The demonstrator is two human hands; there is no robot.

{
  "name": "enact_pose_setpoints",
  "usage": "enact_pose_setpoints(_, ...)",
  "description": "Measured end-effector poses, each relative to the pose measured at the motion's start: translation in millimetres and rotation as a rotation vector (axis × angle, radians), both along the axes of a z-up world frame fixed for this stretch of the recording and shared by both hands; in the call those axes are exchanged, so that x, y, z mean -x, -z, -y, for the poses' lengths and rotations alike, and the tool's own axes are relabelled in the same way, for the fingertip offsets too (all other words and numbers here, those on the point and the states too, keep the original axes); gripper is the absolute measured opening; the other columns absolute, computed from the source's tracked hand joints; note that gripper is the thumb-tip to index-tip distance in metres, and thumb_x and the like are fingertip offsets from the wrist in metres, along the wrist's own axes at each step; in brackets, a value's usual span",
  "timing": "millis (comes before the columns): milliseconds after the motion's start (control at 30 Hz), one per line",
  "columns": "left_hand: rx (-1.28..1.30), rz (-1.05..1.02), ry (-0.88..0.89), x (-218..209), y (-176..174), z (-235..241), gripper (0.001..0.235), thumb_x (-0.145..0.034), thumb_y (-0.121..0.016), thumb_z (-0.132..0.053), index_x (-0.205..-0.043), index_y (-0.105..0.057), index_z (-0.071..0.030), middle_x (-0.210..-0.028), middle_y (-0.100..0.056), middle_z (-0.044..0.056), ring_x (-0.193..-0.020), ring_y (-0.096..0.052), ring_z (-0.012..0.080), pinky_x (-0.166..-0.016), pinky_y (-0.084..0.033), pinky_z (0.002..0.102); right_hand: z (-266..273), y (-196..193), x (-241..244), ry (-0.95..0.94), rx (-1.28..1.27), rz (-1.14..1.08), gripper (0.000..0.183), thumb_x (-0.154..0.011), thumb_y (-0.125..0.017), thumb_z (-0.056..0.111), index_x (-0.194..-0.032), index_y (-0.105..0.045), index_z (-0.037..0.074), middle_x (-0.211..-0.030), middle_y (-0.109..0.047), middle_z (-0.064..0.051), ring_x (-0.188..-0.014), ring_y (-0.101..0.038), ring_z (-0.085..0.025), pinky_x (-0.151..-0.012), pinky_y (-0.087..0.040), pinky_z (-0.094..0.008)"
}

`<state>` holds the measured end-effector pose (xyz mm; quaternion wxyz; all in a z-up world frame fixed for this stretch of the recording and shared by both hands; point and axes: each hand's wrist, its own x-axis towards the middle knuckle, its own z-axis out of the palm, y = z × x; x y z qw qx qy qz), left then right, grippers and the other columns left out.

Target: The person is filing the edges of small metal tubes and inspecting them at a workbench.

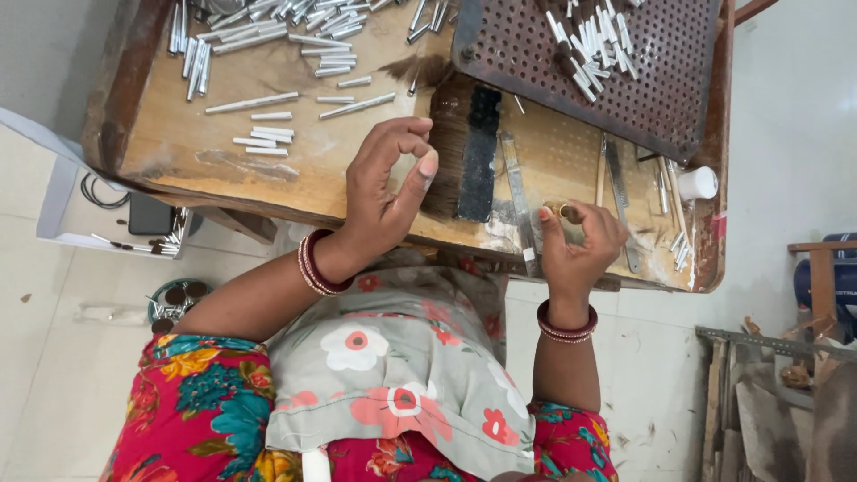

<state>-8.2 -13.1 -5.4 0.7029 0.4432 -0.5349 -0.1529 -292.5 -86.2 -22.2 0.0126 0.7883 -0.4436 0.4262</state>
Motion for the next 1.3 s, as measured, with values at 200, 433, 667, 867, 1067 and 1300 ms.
enact_pose_setpoints(200, 0.042, -0.054, 0.081, 1.5, 19.5, 3.6, 0.014, -0.111, -0.064, -0.011, -0.098, -0.065, -0.007, -0.135, -0.059, 0.016, -0.118, -0.065, 0.0252, -0.104, -0.053, 0.034, 2.0, -0.7, -0.9, 0.007, 0.008, -0.029, 0.041, -0.094, -0.084, 0.045, -0.100, -0.073, 0.006, -0.088, -0.069, -0.003, -0.088, -0.059, -0.021, -0.097, -0.036, -0.038)
enact_pose_setpoints(433, -0.027, 0.032, -0.035, 1.3, 1.1, -6.8, 0.021, -0.102, -0.075, -0.015, -0.111, -0.060, -0.004, -0.136, -0.060, 0.015, -0.127, -0.061, 0.0294, -0.110, -0.049, 0.039, 1.9, 0.0, 1.6, 0.013, -0.076, -0.114, 0.038, -0.094, -0.083, 0.044, -0.100, -0.073, 0.008, -0.089, -0.069, -0.002, -0.090, -0.061, -0.021, -0.102, -0.034, -0.041)
enact_pose_setpoints(667, -0.015, 0.027, -0.012, -0.7, 0.7, -3.2, 0.023, -0.101, -0.076, -0.016, -0.113, -0.059, -0.005, -0.136, -0.059, 0.015, -0.128, -0.060, 0.0294, -0.111, -0.048, 0.038, 4.7, -6.2, -4.1, 0.000, -0.095, -0.069, 0.035, -0.094, -0.085, 0.040, -0.097, -0.071, 0.007, -0.091, -0.069, -0.003, -0.092, -0.059, -0.023, -0.099, -0.036, -0.039)
enact_pose_setpoints(867, -0.021, 0.038, -0.014, -1.1, 1.7, -2.7, 0.024, -0.101, -0.076, -0.017, -0.113, -0.059, -0.006, -0.137, -0.059, 0.016, -0.129, -0.060, 0.0291, -0.111, -0.049, 0.038, 6.9, -22.8, -11.9, -0.043, -0.255, 0.018, 0.036, -0.090, -0.087, 0.035, -0.091, -0.070, 0.003, -0.083, -0.069, -0.005, -0.077, -0.065, -0.017, -0.080, -0.048, -0.034)
enact_pose_setpoints(1067, -0.022, 0.038, -0.001, -1.0, 3.9, -5.1, 0.023, -0.101, -0.076, -0.017, -0.113, -0.060, -0.006, -0.137, -0.059, 0.016, -0.129, -0.060, 0.0289, -0.111, -0.049, 0.038, 11.8, -36.5, -3.5, -0.142, -0.217, 0.068, 0.028, -0.093, -0.088, 0.025, -0.102, -0.077, 0.000, -0.089, -0.072, -0.009, -0.079, -0.065, -0.015, -0.074, -0.052, -0.027)
enact_pose_setpoints(1300, -0.040, 0.024, 0.012, -1.6, 0.8, -6.6, 0.023, -0.101, -0.075, -0.016, -0.113, -0.059, -0.005, -0.137, -0.059, 0.016, -0.126, -0.062, 0.0277, -0.109, -0.050, 0.037, 16.8, -44.0, -4.5, -0.141, -0.228, 0.038, 0.016, -0.097, -0.084, 0.015, -0.098, -0.079, 0.000, -0.081, -0.071, -0.007, -0.070, -0.063, -0.013, -0.067, -0.045, -0.026)
